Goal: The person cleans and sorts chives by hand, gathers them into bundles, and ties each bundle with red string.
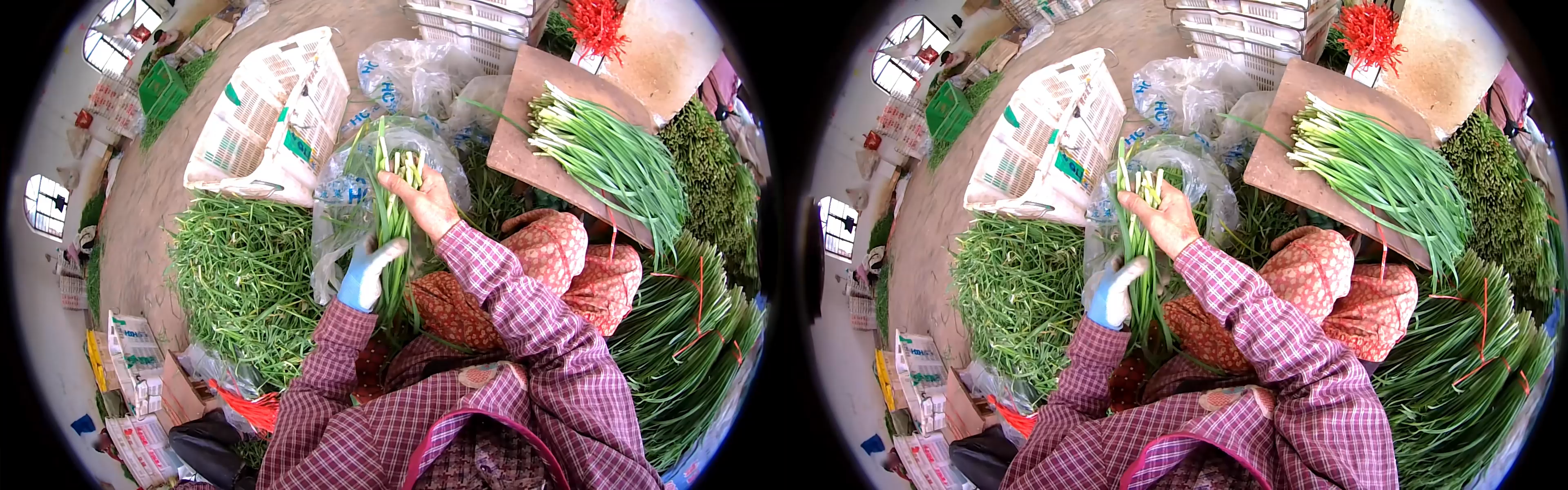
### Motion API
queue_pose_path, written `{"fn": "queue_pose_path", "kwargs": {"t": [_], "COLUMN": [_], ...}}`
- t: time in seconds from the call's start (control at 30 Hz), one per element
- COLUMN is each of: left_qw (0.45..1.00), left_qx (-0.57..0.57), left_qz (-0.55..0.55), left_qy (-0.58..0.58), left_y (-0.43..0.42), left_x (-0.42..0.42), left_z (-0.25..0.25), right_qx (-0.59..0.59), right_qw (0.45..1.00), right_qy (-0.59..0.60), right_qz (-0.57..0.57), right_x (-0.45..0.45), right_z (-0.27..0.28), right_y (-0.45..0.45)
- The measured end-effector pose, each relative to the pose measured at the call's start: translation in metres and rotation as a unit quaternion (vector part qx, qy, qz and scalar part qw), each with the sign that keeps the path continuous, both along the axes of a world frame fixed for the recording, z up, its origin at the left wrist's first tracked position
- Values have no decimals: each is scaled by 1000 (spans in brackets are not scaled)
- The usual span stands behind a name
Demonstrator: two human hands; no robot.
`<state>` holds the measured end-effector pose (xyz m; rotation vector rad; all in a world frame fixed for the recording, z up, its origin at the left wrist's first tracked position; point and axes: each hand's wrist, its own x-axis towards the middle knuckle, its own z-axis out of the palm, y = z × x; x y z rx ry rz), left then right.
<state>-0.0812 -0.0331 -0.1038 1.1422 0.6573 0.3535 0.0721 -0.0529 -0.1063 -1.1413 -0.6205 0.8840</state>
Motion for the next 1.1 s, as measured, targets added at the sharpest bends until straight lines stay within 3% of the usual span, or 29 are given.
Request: {"fn": "queue_pose_path", "kwargs": {"t": [0.03, 0.13, 0.3, 0.43, 0.5, 0.63, 0.77, 0.9, 0.93, 1.1], "left_qw": [1000, 987, 969, 973, 975, 973, 973, 965, 970, 980], "left_qx": [0, 53, 64, 38, 33, -57, -70, -91, -86, -46], "left_qz": [0, 135, 189, 172, 163, 139, 103, 113, 83, -2], "left_qy": [0, -73, -146, -147, -151, -177, -193, -219, -212, -192], "left_y": [3, 9, 20, 27, 29, 34, 51, 58, 61, 72], "left_x": [1, 12, 29, 33, 34, 37, 37, 50, 52, 64], "left_z": [-7, -11, -1, 1, -1, 6, -1, -6, -5, -5], "right_qx": [0, 47, 54, 27, 48, 40, 46, 133, 139, 202], "right_qw": [1000, 998, 997, 998, 993, 992, 982, 963, 960, 930], "right_qy": [0, -26, 3, -7, -77, -95, -103, -109, -67, -131], "right_qz": [0, -16, -48, -50, -80, -76, -152, -208, -233, -278], "right_x": [0, -1, 1, 16, 20, 38, 80, 132, 129, 168], "right_z": [-2, -5, 1, -2, 0, 9, 35, 54, 73, 107], "right_y": [0, 0, -6, -7, -9, -12, -37, -62, -70, -104]}}
